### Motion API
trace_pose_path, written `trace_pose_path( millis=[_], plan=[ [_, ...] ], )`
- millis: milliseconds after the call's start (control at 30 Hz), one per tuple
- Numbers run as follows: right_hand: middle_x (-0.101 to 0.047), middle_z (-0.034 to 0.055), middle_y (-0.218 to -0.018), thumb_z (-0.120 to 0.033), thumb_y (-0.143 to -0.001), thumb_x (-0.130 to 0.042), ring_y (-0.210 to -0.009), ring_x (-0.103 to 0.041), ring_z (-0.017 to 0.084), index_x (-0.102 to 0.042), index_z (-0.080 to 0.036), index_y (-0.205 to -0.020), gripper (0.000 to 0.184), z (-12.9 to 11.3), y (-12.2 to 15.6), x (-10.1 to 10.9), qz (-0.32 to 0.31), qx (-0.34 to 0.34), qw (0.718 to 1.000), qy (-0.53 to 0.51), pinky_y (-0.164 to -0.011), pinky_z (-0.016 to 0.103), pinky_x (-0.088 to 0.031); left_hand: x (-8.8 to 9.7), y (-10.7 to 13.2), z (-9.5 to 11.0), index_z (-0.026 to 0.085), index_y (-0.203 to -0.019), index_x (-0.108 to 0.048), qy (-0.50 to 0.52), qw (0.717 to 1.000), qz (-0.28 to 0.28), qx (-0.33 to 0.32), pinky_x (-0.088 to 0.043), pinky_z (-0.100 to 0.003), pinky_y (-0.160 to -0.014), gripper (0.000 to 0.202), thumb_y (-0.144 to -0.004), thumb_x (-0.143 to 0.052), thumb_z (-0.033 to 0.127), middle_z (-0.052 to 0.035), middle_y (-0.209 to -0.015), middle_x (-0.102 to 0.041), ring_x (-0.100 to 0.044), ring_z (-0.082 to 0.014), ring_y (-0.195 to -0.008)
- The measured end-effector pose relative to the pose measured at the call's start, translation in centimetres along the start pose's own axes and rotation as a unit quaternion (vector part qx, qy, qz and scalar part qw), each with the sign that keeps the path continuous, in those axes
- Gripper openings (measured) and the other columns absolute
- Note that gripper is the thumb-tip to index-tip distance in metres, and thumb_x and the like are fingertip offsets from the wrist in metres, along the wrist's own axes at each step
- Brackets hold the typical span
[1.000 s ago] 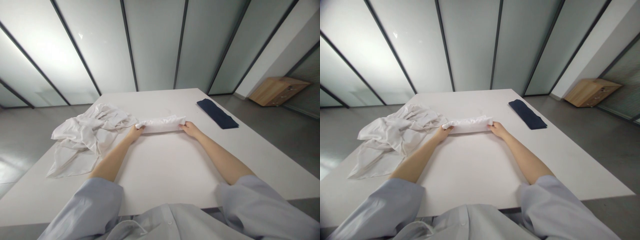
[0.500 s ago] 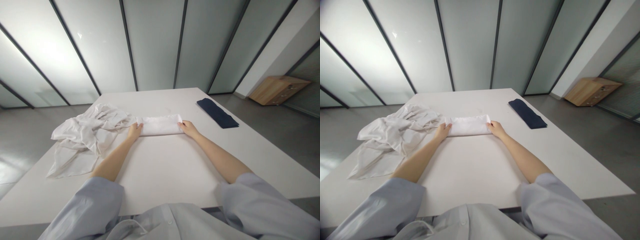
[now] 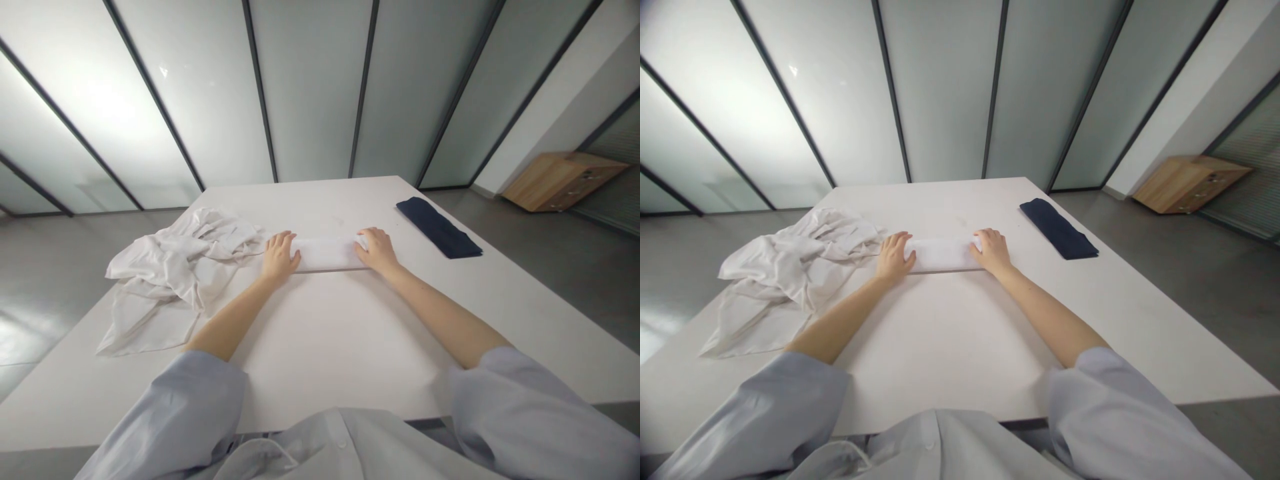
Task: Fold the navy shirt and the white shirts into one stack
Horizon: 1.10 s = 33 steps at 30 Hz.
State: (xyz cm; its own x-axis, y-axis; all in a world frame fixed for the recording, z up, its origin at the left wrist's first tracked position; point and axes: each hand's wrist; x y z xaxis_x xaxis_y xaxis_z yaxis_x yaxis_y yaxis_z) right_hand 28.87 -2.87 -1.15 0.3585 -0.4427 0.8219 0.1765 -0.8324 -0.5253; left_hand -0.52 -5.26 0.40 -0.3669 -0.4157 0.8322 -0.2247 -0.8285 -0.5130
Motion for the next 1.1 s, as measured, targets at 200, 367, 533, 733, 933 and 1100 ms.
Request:
trace_pose_path(
  millis=[200, 367, 533, 733, 933, 1100],
  plan=[
    [-0.06, 0.0137, -0.129, -0.033, -0.095, -0.041, -0.122, -0.048, 0.029, -0.061, -0.017, -0.123, 0.038, -5.3, -2.4, -1.6, -0.109, 0.036, 0.993, 0.02, -0.1, 0.041, -0.036, -2.6, -2.4, 4.9, 0.019, -0.137, -0.05, -0.028, 0.99, -0.138, -0.022, -0.027, -0.051, -0.11, 0.05, -0.093, -0.043, 0.041, -0.0151, -0.145, -0.047, -0.039, -0.0334, -0.134],
    [-0.066, 0.0156, -0.12, -0.031, -0.098, -0.032, -0.116, -0.053, 0.03, -0.067, -0.017, -0.111, 0.04, -6.9, -2.4, -3.8, -0.167, -0.033, 0.983, 0.063, -0.098, 0.046, -0.037, -4.9, -2.9, 4.9, 0.016, -0.143, -0.045, -0.019, 0.978, -0.205, 0.038, -0.03, -0.057, -0.106, 0.056, -0.096, -0.031, 0.043, -0.0192, -0.139, -0.052, -0.044, -0.0357, -0.13],
    [-0.061, 0.0173, -0.13, -0.038, -0.098, -0.032, -0.125, -0.047, 0.032, -0.064, -0.016, -0.117, 0.043, -5.9, -2.1, -3.9, -0.188, -0.049, 0.98, 0.051, -0.104, 0.05, -0.031, -5.0, -2.5, 2.3, 0.017, -0.141, -0.046, -0.01, 0.975, -0.205, 0.081, -0.028, -0.055, -0.109, 0.061, -0.095, -0.032, 0.054, -0.0187, -0.142, -0.049, -0.041, -0.0344, -0.134],
    [-0.054, 0.0151, -0.139, -0.046, -0.099, -0.028, -0.131, -0.041, 0.03, -0.057, -0.018, -0.127, 0.049, -4.9, -1.9, -2.5, -0.232, -0.085, 0.966, 0.07, -0.104, 0.049, -0.032, -4.0, -1.3, -1.3, 0.019, -0.146, -0.041, -0.044, 0.965, -0.221, 0.138, -0.023, -0.051, -0.115, 0.067, -0.095, -0.028, 0.06, -0.0152, -0.156, -0.032, -0.028, -0.0327, -0.144],
    [-0.055, 0.0217, -0.133, -0.053, -0.096, -0.03, -0.123, -0.049, 0.034, -0.06, -0.012, -0.125, 0.059, -5.1, -1.6, -1.3, -0.237, -0.102, 0.957, 0.132, -0.101, 0.047, -0.034, -3.2, -0.2, -2.2, 0.012, -0.145, -0.041, -0.033, 0.975, -0.16, 0.148, -0.028, -0.04, -0.114, 0.061, -0.098, -0.03, 0.05, -0.0163, -0.151, -0.041, -0.037, -0.027, -0.14],
    [-0.061, 0.0233, -0.125, -0.066, -0.09, -0.036, -0.118, -0.055, 0.034, -0.06, -0.01, -0.126, 0.071, -3.5, -2.9, -0.3, -0.276, -0.165, 0.937, 0.138, -0.097, 0.044, -0.037, -3.0, 0.1, -2.5, 0.012, -0.139, -0.046, 0.046, 0.98, -0.091, 0.17, -0.037, -0.037, -0.108, 0.053, -0.097, -0.036, 0.043, -0.0163, -0.14, -0.053, -0.05, -0.0257, -0.129]
  ],
)
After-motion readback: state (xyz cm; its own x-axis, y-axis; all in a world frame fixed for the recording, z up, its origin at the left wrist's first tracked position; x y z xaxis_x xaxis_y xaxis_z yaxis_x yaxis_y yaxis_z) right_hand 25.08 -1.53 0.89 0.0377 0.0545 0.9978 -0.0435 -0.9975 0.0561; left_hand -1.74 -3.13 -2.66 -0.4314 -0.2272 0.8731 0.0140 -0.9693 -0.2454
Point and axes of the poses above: each hand's wrist, its own y-axis away from the middle knuckle, its own x-axis out of the back of the hand, z = x × y
